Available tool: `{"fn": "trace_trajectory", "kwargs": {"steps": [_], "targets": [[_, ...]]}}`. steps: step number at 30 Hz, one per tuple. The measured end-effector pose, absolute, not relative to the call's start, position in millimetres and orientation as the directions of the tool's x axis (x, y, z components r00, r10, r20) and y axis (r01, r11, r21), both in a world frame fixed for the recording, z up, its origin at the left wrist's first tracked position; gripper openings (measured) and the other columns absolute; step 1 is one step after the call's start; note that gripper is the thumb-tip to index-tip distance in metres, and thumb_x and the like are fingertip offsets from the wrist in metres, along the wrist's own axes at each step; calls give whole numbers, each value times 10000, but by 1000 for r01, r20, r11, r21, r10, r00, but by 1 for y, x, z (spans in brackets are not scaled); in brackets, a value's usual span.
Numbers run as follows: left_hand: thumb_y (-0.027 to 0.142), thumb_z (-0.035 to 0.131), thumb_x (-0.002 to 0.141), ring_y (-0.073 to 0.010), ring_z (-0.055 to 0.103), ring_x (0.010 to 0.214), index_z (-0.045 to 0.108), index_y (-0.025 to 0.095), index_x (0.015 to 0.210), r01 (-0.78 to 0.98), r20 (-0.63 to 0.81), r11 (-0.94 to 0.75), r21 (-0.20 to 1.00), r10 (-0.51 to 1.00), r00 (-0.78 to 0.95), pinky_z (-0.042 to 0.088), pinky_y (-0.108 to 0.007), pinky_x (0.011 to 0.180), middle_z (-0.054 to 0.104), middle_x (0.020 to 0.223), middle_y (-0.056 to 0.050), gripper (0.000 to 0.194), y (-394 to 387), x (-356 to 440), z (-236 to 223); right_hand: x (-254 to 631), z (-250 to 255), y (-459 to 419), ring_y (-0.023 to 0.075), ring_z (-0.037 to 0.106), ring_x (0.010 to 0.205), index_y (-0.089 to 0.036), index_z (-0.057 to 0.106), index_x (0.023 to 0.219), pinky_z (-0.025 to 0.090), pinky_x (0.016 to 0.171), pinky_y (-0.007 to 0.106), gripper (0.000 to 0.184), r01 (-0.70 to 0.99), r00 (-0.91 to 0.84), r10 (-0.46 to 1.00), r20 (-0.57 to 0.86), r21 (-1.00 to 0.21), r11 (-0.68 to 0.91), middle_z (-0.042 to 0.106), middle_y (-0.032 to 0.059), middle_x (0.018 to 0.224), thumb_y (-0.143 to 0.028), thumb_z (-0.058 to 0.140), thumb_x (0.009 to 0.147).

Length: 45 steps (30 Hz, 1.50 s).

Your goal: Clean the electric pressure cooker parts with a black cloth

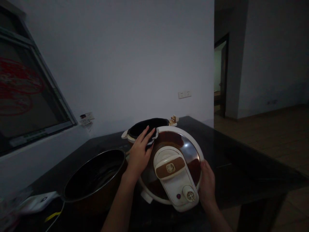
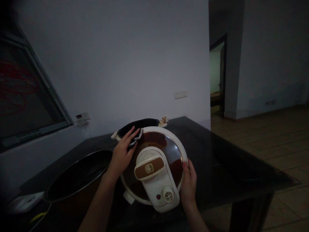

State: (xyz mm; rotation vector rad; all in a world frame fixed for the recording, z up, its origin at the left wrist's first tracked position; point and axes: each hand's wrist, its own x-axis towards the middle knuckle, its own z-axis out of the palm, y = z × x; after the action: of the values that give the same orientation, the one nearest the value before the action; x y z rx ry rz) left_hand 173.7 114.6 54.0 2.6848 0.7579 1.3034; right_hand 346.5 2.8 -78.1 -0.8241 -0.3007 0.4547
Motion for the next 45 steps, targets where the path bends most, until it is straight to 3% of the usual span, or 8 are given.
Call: {"fn": "trace_trajectory", "kwargs": {"steps": [6, 12, 19, 25, 30, 35, 39, 45], "targets": [[58, 528, 837, -271, 309, 1377, 475, 365, 1364, 485, 785, -861, 155, 405, 468, 289, -529, 1121, 322, 1467, -59, 612, 99, 168, 35, 344, -72, 1, 150, 546, 644, -204, 607, 793, 419, 566, 254, 384, -302, 853, 518, 70, -742, 598, 624, -26, 717, -539, 727, 649], [-88, 405, 745, -270, 194, 1439, 312, 384, 1447, 474, 736, -875, 92, 381, 560, 204, -596, 1139, 278, 1528, -38, 852, 74, 138, -10, 342, -69, 0, 142, 535, 621, -196, 617, 789, 411, 548, 246, 423, -324, 856, 516, 41, -734, 597, 609, -30, 692, -554, 753, 608], [5, 423, 826, -252, 141, 1461, 314, 338, 1452, 486, 712, -871, 64, 381, 589, 169, -594, 1149, 271, 1565, -28, 718, 80, 136, -8, 344, -76, 2, 162, 573, 681, -204, 633, 839, 455, 614, 269, 433, -310, 864, 501, 38, -744, 592, 656, -19, 757, -565, 746, 628], [70, 443, 873, -211, 192, 1451, 393, 315, 1421, 443, 718, -895, 57, 345, 604, 227, -515, 1159, 310, 1551, -11, 602, 96, 146, 23, 345, -76, 2, 173, 585, 691, -206, 639, 846, 448, 595, 267, 445, -302, 866, 499, 37, -756, 581, 673, -9, 767, -579, 738, 624], [124, 454, 906, -177, 329, 1399, 437, 299, 1399, 422, 730, -895, 144, 384, 565, 300, -417, 1145, 365, 1524, -7, 523, 112, 162, 48, 345, -77, 3, 172, 585, 685, -203, 640, 848, 460, 613, 279, 439, -311, 857, 514, 33, -763, 567, 670, -7, 779, -568, 737, 626], [239, 478, 930, -250, 553, 1228, 540, 243, 1326, 552, 761, -784, 283, 534, 368, 443, -446, 1023, 592, 1335, -78, 401, 127, 176, 82, 345, -79, 3, 169, 586, 680, -210, 635, 869, 467, 621, 288, 432, -328, 854, 520, 18, -756, 566, 663, -19, 786, -561, 735, 638], [328, 474, 935, -323, 644, 1081, 586, 235, 1283, 675, 698, -683, 278, 626, 347, 510, -496, 900, 693, 1164, -118, 377, 118, 182, 91, 344, -75, 1, 173, 584, 666, -210, 617, 809, 462, 598, 284, 404, -313, 845, 531, 62, -748, 586, 644, -23, 735, -561, 734, 644], [220, 427, 939, -225, 421, 1346, 496, 168, 1352, 498, 690, -850, 172, 465, 555, 346, -449, 1113, 471, 1448, -106, 423, 102, 193, 74, 343, -72, 1, 189, 599, 714, -209, 627, 839, 481, 648, 301, 430, -276, 863, 502, 60, -777, 566, 669, -4, 789, -585, 712, 648]]}}
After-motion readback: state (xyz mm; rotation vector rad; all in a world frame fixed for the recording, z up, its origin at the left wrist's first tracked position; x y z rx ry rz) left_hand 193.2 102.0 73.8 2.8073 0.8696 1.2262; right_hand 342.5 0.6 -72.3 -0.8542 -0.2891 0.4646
